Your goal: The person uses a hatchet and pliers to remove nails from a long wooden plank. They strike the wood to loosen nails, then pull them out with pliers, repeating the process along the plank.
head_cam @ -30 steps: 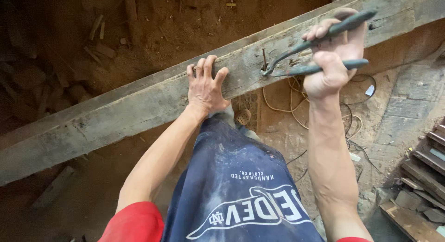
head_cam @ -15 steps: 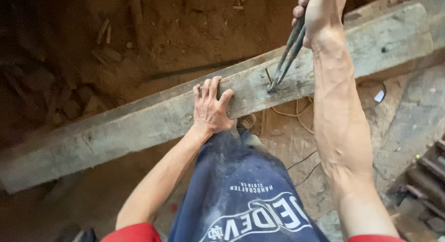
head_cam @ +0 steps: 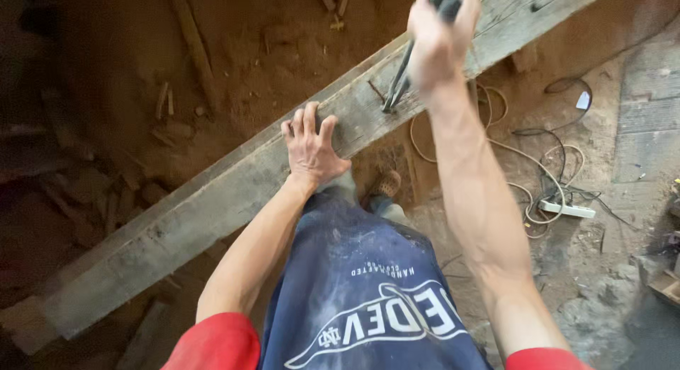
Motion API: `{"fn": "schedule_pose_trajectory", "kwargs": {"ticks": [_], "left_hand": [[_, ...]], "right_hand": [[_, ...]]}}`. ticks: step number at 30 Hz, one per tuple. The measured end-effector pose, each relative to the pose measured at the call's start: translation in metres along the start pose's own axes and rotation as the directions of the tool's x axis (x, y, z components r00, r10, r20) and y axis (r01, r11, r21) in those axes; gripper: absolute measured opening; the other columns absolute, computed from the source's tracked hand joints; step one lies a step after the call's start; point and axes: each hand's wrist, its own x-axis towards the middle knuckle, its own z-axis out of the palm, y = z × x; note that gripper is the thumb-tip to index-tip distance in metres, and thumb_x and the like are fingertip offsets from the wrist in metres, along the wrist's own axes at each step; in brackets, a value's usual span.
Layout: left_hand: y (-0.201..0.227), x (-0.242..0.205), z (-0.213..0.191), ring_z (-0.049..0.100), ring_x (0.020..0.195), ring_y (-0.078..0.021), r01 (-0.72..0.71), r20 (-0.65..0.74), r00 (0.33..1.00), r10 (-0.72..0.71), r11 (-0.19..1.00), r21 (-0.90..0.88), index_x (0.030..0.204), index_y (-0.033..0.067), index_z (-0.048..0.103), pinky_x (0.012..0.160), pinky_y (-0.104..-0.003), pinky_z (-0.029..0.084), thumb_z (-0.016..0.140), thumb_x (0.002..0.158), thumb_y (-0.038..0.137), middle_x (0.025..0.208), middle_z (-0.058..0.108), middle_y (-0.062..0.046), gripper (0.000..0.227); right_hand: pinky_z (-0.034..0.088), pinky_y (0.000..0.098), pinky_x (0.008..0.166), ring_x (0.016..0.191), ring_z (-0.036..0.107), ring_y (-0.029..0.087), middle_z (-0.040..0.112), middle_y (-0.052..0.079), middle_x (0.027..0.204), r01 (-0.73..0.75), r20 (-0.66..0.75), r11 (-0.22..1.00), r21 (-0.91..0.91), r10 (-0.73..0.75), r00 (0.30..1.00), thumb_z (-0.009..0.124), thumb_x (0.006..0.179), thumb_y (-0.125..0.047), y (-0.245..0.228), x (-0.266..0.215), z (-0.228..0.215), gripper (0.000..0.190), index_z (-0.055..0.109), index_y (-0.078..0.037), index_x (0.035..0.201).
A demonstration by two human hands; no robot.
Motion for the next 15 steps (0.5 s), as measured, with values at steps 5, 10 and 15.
{"fn": "schedule_pose_trajectory", "kwargs": {"ticks": [5,10,15], "left_hand": [[0.005,-0.016,-0.002,0.038,0.136,-0.0406,0.015,0.014,1.000,-0.015,1.000,0.004,0.124,0.0201,0.050,0.107,-0.063,0.029,0.090,0.045,0.035,0.144,0.041,-0.018,0.089],[0.006,-0.010,-0.004,0.038,0.135,-0.0404,0.027,-0.014,1.000,-0.027,0.999,-0.019,0.125,0.0192,0.051,0.107,-0.063,0.029,0.090,0.042,0.036,0.144,0.041,-0.019,0.093],[0.009,-0.010,-0.008,0.040,0.134,-0.0397,0.035,0.003,0.999,-0.035,0.999,-0.004,0.121,0.0200,0.051,0.107,-0.062,0.028,0.088,0.045,0.036,0.142,0.043,-0.018,0.086]], "right_hand": [[0.040,0.0325,0.054,0.070,0.045,0.011,0.050,-0.001,0.086,0.254,-0.126,0.962,-0.096,-0.265,0.956,0.047,0.074,-0.002,-0.025,-0.068,0.005,0.025,0.048,-0.003,0.100],[0.045,0.0337,0.051,0.054,0.046,0.018,0.049,0.003,0.066,0.034,-0.369,0.997,0.076,-0.003,0.929,0.056,0.088,-0.001,-0.009,-0.013,-0.019,0.008,0.049,-0.003,0.084],[0.044,0.0345,0.053,0.058,0.046,0.017,0.049,0.003,0.069,0.170,-0.322,0.984,-0.059,-0.180,0.929,0.056,0.088,-0.005,0.011,-0.039,0.004,0.009,0.047,-0.006,0.087]]}}
